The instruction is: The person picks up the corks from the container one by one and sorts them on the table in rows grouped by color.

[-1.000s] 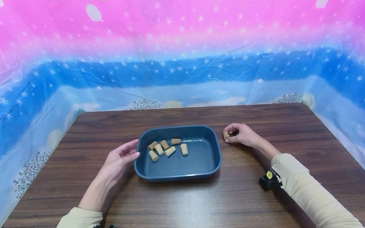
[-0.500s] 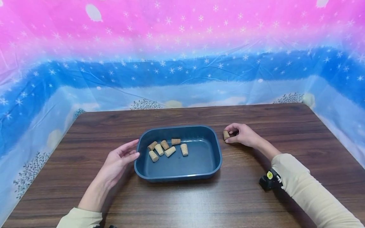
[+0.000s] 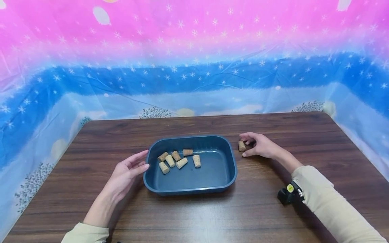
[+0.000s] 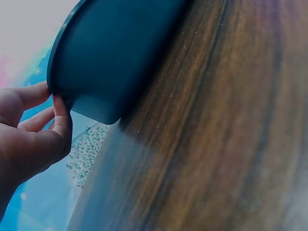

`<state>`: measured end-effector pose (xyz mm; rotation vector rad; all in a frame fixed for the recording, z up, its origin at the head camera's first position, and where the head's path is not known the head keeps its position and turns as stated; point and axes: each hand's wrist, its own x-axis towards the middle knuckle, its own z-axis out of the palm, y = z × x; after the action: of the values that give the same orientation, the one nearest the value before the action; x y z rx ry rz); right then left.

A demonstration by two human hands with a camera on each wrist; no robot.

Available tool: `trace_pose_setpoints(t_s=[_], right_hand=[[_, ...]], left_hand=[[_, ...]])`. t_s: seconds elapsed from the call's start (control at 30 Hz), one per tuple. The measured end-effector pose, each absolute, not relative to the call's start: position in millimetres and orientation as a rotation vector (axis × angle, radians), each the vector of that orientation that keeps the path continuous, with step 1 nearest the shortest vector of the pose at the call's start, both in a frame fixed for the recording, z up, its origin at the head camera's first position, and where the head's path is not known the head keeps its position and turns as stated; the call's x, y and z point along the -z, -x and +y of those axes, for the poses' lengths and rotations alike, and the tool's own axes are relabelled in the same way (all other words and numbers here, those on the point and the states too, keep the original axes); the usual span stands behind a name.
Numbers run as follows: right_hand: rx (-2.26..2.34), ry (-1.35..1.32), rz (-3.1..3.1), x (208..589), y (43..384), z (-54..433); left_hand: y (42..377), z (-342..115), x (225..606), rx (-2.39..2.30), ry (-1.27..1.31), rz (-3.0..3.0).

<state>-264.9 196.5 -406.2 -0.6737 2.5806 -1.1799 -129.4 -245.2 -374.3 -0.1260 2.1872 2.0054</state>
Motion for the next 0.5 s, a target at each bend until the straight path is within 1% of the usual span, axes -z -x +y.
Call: trace_pose_setpoints(t_s=[0.17,0.27,0.4,0.5], right_hand=[[1.18,0.713,2.588,400.5,262.1,200.2],[1.179,0.663,2.68,394.0,255.4,199.3],[1.232,0.57,2.848,376.7,242.3,189.0],[1.275,0.57,2.888,360.4,233.2,175.0]], left_hand=[[128.2,-245.4,375.5,-1.994,0.131,2.183],[128.2,-245.2,376.3,-1.987,0.134,2.182],[128.5,-245.2,375.8,-1.992,0.126,2.175],[128.5,-245.6,374.2,-1.999,0.124,2.174]])
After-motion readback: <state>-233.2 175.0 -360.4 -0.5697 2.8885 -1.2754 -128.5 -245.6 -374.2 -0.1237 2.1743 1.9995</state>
